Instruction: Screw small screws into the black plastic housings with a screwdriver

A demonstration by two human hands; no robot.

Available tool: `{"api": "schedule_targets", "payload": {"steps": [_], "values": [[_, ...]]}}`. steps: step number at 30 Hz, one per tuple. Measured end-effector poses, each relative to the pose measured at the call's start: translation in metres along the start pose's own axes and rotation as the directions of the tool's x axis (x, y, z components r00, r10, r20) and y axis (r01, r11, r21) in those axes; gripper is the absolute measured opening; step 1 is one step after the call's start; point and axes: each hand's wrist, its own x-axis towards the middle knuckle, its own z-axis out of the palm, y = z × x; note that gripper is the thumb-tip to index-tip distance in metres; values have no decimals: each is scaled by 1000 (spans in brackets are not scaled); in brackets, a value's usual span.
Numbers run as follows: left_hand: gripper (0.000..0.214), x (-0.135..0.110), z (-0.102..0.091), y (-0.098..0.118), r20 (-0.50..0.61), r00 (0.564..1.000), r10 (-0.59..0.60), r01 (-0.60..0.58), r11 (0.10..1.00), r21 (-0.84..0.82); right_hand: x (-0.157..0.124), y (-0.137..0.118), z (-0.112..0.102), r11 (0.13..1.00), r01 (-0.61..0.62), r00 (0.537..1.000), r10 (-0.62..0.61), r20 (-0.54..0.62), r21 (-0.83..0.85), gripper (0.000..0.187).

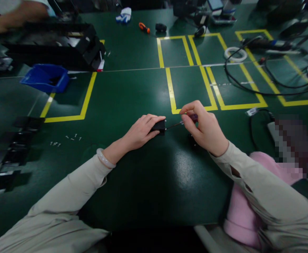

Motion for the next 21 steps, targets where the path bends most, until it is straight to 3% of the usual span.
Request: {"api": "schedule_targets", "payload": {"steps": [21], "values": [[48, -1, 1, -1, -6, 1000, 0, 0, 1000, -6, -1, 0, 0, 1000, -4, 1000, 4, 5, -28, 13]]}}
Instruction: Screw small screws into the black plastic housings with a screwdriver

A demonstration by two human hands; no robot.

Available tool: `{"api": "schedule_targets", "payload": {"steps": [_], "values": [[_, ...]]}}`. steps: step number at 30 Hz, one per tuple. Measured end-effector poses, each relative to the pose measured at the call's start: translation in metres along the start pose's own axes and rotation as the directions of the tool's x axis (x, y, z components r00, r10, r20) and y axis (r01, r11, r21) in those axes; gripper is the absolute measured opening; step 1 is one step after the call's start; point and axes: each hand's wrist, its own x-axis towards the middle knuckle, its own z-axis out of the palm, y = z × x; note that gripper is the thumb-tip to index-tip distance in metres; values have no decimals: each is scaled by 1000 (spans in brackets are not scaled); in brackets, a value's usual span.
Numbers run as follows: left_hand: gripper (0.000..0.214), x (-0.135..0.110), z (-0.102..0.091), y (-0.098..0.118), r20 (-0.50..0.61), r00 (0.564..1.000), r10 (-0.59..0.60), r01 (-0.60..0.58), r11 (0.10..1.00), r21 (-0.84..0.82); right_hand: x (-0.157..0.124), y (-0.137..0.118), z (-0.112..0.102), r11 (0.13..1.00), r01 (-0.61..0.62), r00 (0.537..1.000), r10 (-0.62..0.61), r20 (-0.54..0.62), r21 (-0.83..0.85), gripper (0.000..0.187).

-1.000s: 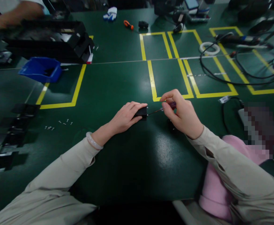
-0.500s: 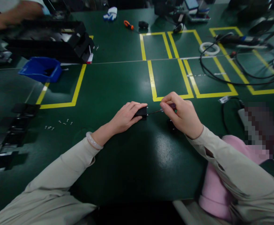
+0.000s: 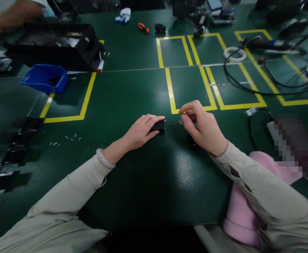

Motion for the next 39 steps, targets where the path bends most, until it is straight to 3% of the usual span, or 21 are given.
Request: {"api": "schedule_targets", "payload": {"steps": [39], "values": [[47, 0, -2, 2, 5, 1000, -16, 16, 1000, 8, 1, -2, -1, 1000, -18, 1000, 18, 21, 17, 13]]}}
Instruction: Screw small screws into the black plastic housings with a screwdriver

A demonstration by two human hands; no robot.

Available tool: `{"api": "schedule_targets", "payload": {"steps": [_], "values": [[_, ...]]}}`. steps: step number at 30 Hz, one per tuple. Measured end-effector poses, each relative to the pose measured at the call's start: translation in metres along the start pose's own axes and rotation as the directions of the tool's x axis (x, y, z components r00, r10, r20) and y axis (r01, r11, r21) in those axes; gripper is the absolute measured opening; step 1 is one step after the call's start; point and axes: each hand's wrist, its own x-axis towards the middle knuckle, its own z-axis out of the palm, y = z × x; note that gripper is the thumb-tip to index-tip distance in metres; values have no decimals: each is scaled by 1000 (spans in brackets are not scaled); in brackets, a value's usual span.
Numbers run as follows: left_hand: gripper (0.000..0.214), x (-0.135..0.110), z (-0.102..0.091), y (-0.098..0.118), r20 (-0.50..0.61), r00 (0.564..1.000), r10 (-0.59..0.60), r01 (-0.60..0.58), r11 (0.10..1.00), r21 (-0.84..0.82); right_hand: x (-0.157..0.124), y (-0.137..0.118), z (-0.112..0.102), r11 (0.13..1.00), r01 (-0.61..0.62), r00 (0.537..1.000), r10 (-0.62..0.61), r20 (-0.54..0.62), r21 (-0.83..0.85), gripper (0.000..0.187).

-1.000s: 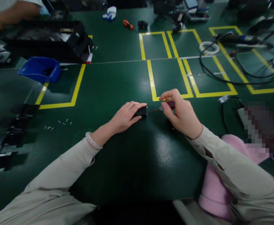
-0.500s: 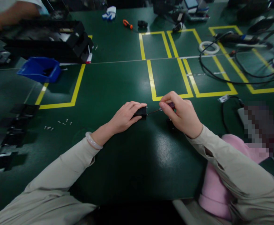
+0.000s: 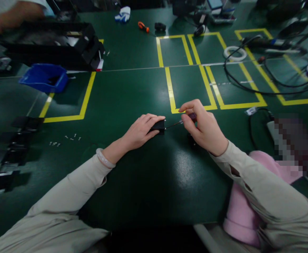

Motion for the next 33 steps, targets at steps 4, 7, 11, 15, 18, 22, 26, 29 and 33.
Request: {"api": "schedule_targets", "payload": {"steps": [4, 7, 11, 15, 18, 22, 26, 29, 33], "values": [[48, 0, 0, 0, -1, 1000, 5, -5, 1000, -2, 0, 0, 0, 1000, 5, 1000, -5, 17, -24, 17], [47, 0, 0, -1, -2, 1000, 2, -2, 1000, -1, 0, 0, 0, 1000, 8, 1000, -8, 6, -12, 11], [48, 0, 0, -1, 1, 1000, -3, 3, 1000, -3, 0, 0, 0, 1000, 20, 1000, -20, 2, -9, 12], [48, 0, 0, -1, 0, 1000, -2, 2, 1000, -5, 0, 0, 0, 999, 29, 1000, -29, 3, -16, 13], [48, 0, 0, 0, 3, 1000, -12, 12, 1000, 1, -1, 1, 1, 1000, 14, 1000, -14, -6, -17, 12], [48, 0, 0, 0, 5, 1000, -16, 16, 1000, 4, -1, 1, 0, 999, 19, 1000, -19, 6, -31, 13], [48, 0, 0, 0, 3, 1000, -18, 18, 1000, 10, -1, 1, 1, 999, 32, 999, -32, -8, -30, 18], [48, 1, 0, 0, 7, 1000, -23, 23, 1000, 9, -1, 1, 3, 999, 3, 1000, -4, -19, -35, 13], [47, 1, 0, 1, 7, 1000, -23, 23, 1000, 1, -1, 1, 3, 998, 11, 1000, -12, -10, -55, 12]]}}
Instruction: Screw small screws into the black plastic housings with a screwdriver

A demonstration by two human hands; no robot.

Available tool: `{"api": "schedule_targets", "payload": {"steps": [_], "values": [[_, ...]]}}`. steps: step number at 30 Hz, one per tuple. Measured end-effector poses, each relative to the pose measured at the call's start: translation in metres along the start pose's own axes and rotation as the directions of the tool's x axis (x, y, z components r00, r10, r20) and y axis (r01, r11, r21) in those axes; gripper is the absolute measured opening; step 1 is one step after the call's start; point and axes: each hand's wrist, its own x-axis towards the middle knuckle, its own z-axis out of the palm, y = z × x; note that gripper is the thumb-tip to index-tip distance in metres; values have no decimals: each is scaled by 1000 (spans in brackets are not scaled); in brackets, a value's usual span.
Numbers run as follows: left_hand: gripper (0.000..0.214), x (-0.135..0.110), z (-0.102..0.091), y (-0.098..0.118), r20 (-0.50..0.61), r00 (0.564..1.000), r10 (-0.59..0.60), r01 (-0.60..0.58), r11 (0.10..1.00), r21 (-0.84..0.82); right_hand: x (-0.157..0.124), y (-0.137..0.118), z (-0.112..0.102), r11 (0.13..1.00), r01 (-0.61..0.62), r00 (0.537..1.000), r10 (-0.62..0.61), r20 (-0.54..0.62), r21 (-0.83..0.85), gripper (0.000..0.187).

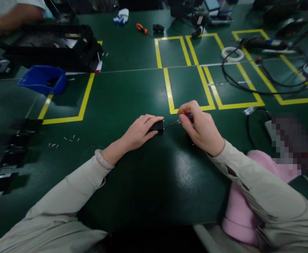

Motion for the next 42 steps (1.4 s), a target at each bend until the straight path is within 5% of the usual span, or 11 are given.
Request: {"api": "schedule_targets", "payload": {"steps": [42], "values": [[47, -1, 0, -1, -9, 1000, 15, -15, 1000, -2, 1, 0, -3, 999, 50, 999, -50, -8, 5, 9]]}}
